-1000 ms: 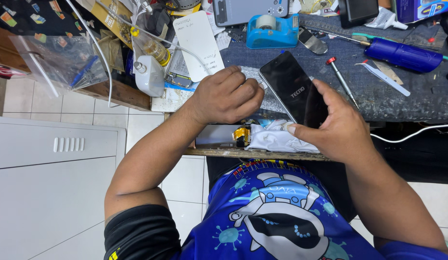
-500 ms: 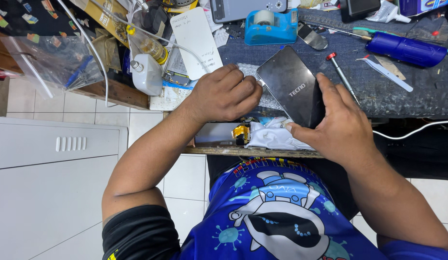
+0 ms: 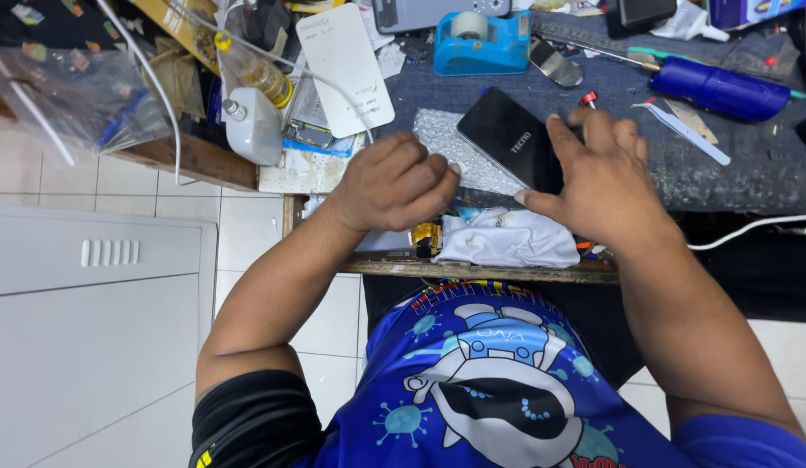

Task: The person uses a screwdriver to remove screws from a mobile phone, handles internal components, and applies tape to the device on a workbench.

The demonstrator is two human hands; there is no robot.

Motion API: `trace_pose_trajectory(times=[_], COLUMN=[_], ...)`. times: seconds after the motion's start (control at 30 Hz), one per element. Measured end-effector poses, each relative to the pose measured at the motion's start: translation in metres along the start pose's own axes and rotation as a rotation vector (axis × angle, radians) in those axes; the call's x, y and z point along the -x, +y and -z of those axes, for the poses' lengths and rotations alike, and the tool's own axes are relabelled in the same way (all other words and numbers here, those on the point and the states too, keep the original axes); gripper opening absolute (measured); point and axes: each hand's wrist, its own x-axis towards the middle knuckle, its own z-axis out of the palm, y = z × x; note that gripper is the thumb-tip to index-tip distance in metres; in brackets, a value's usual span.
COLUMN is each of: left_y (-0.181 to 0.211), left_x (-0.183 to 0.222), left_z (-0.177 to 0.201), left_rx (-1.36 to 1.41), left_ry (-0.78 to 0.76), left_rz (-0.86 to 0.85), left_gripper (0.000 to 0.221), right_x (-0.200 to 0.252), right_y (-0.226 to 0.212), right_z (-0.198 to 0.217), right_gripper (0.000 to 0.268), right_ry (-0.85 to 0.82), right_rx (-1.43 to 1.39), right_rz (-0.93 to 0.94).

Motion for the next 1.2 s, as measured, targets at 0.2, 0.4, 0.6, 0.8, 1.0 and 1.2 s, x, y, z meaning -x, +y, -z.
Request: trace_pose_trajectory(times=[0.2,0.4,0.6,0.8,1.0,1.2], left_y=[0.008,0.013,0.034,0.070,0.075,0.076], left_x=[-0.009,-0.012,-0.003,-0.001,-0.004,-0.007], left_z=[-0.006,-0.015,-0.017,-0.026,-0.038,-0.033], left_rx=[0.044,0.094,0.647,0.974,1.160,1.162], left_ry=[0.073,0.080,0.013,0.034,-0.009,-0.072], left_rz=[-0.071,-0.095,0.362,0.992,1.303,1.323], left_gripper=[0.015,0.018,0.034,0.025,0.019,0.017], right_x=[0.013,0.015,0.023,0.024,0.027,0.029], right_y=[-0.021,-0.026,-0.027,-0.024,-0.027,-0.032], right_z=[-0.012,-0.025,-0.025,-0.024,-0.028,-0.026], right_gripper=[0.028,0.012,0.009,0.008,0.007,0.008], right_ry=[-0.190,-0.263,-0.109,-0.076,-0.027,0.020], right_rx=[-1.484,-1.669,-1.533,-1.429,-1.429,-1.371], right_rz=[-0.267,-0.346,-0.313,-0.329,-0.331,-0.310])
